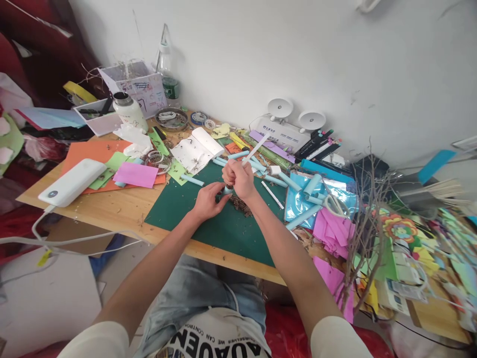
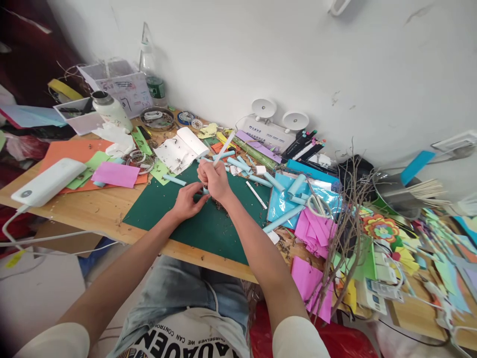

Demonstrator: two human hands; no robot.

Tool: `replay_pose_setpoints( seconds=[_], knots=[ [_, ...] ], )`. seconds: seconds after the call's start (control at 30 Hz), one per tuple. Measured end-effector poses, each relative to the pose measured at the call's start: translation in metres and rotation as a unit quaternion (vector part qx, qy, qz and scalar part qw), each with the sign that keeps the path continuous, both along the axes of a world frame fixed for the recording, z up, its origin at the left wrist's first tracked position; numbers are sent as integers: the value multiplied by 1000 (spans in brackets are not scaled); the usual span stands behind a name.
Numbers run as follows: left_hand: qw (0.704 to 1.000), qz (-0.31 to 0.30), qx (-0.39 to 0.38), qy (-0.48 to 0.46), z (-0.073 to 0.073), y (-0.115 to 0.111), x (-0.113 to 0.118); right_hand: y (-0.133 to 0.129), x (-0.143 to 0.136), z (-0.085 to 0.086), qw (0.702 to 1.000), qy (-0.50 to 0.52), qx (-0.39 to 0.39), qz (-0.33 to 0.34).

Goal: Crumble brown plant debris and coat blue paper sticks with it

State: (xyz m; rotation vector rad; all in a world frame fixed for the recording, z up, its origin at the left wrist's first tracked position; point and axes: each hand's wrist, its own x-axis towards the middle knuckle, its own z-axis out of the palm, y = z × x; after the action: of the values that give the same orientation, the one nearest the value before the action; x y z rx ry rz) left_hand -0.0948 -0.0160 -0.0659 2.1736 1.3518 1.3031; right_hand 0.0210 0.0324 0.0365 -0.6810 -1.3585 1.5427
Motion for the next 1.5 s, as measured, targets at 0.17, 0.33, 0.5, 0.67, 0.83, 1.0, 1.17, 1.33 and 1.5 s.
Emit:
replay_pose_setpoints(
  seconds=[0.17, 0.33, 0.5, 0.67, 0.83, 1.0, 1.17, 1.33, 1.5],
  knots=[
    [1000, 0, 5, 10, 0, 0, 0, -3, -4, 0, 1000, 21, 1, 16],
    [1000, 10, 9, 17, 1, -1, 0, -7, -7, -1, 1000, 7, 4, 30],
    [1000, 10, 13, 16, 1, -1, 0, -12, -4, 1, 1000, 6, 4, 23],
    [1000, 7, -1, 14, 2, -1, 0, -15, 0, 1, 1000, 8, 0, 17],
    [1000, -2, -11, 8, 3, -2, 0, -13, 6, 0, 1000, 18, 5, 11],
    [1000, -3, -10, 11, 2, -1, 1, -8, 8, -1, 1000, 16, 8, -1],
    [1000, -1, -5, 0, 0, -1, 1, -4, 4, 0, 1000, 27, 7, 11],
    [1000, 0, -15, 12, 1, -1, 1, -1, 2, 2, 1000, 1, -5, 0],
    [1000, 2, -7, 0, 1, -1, 1, -5, 5, 11, 998, 53, -2, -17]
  ],
)
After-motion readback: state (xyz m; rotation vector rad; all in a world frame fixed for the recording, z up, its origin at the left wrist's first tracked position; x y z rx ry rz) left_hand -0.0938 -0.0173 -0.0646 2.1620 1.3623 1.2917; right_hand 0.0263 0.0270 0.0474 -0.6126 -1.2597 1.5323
